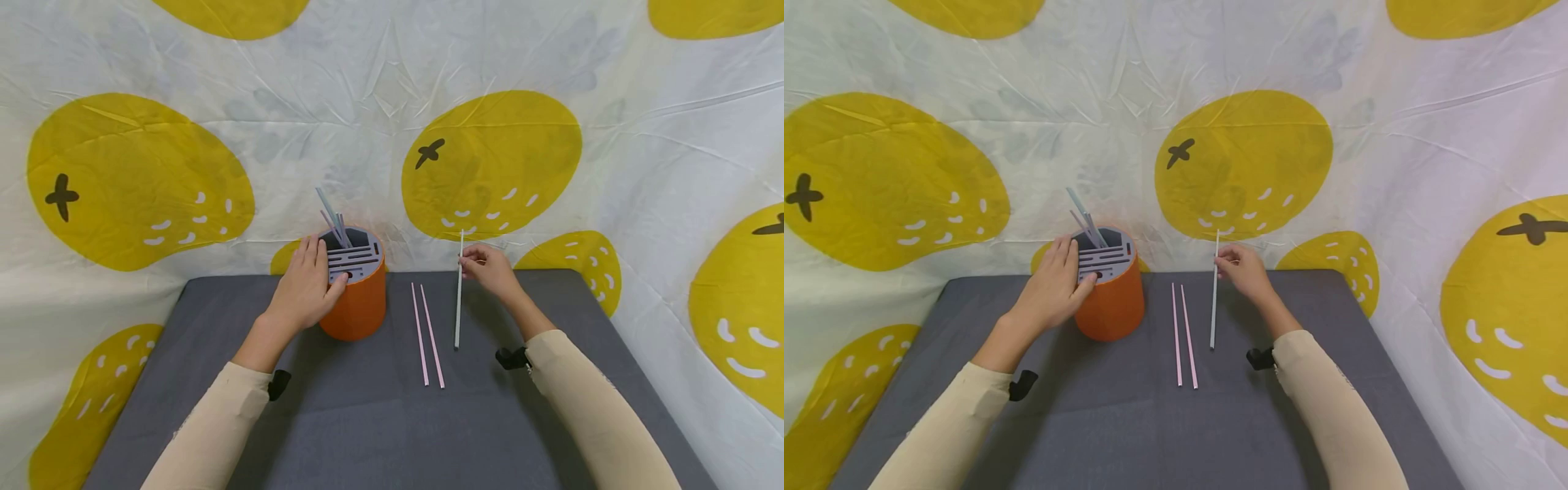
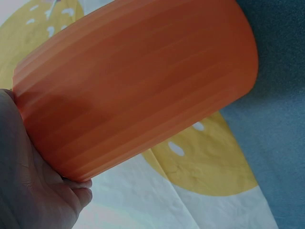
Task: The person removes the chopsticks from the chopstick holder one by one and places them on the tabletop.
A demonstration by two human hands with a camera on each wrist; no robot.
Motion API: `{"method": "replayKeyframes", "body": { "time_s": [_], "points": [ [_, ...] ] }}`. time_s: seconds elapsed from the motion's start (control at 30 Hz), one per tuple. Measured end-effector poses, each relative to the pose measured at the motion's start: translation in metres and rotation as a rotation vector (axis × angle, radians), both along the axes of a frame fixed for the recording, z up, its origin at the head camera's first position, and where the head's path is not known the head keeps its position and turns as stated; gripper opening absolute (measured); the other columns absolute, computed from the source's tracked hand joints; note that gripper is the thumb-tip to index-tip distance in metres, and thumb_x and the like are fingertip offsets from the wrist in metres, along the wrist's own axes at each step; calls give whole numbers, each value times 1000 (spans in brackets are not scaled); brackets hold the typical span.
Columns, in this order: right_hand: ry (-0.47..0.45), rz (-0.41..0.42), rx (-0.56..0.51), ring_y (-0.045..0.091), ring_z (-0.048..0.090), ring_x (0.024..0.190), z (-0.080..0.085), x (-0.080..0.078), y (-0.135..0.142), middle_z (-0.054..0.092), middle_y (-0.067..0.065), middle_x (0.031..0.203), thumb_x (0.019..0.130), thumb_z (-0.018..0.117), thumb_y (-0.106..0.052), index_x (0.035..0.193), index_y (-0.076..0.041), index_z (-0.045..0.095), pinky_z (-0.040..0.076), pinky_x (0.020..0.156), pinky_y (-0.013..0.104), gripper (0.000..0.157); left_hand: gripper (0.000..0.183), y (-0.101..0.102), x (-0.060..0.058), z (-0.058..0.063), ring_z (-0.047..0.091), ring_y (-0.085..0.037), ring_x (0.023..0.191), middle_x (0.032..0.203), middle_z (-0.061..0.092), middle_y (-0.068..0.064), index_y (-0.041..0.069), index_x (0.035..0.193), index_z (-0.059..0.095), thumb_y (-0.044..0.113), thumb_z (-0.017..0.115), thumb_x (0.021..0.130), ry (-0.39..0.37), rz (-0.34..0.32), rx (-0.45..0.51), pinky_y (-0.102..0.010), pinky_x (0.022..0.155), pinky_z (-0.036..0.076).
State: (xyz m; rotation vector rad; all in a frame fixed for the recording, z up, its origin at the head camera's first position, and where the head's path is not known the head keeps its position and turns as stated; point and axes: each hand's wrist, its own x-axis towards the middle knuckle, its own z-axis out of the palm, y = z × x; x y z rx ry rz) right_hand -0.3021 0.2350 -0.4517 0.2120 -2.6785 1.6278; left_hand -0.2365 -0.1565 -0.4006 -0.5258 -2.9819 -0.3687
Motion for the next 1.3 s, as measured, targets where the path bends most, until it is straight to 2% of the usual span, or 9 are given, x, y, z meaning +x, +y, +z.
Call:
{"method": "replayKeyframes", "body": {
  "time_s": [0.07,0.2,0.3,0.43,0.53,0.7,0.87,1.3],
  "points": [
    [-8,5,19,33,74,90,-8,1,-1,69,26,110,103,63,-12,117,7,64,64,78,34,24,85,0,0,1,2,-43,160,172,2,-25,-8,162,9,53,32,108,1,0,0,-54,130,8],
    [-33,26,31,24,75,81,-23,4,-4,69,24,102,102,64,-9,116,9,64,62,84,50,22,85,0,0,1,3,-43,160,172,2,-26,-8,162,9,53,32,108,4,1,-1,-54,130,8],
    [-66,34,60,17,74,77,-34,6,-6,71,21,99,102,65,-10,117,8,65,63,81,46,23,85,0,0,1,3,-43,160,172,4,-26,-8,162,9,52,33,108,5,2,1,-54,130,9],
    [-108,27,93,10,71,71,-47,8,-8,74,18,94,101,66,-10,116,8,66,64,72,32,24,85,0,0,1,3,-43,160,172,4,-26,-8,162,9,53,33,108,5,0,1,-55,130,9],
    [-154,21,65,9,70,68,-55,8,-11,73,15,88,100,67,-8,114,10,67,63,67,29,23,85,0,0,0,4,-43,160,172,4,-26,-8,162,9,53,33,108,2,2,-3,-55,130,9],
    [-267,-27,-21,10,66,66,-65,9,-14,69,7,79,99,67,-6,115,13,67,64,65,31,25,85,0,0,0,1,-42,160,172,3,-25,-7,162,8,53,33,108,-8,6,0,-54,130,8],
    [-360,-79,-62,6,65,62,-71,10,-18,68,2,76,98,69,-5,115,13,67,61,60,24,25,86,0,0,0,0,-42,161,172,1,-25,-7,163,7,53,33,108,-15,6,0,-55,130,7],
    [-361,-71,14,8,66,58,-76,12,-27,71,7,73,95,72,-5,104,11,73,60,57,24,18,86,0,0,-1,1,-42,161,172,4,-25,-7,163,8,54,33,107,-7,11,-6,-55,130,9]
  ]
}}
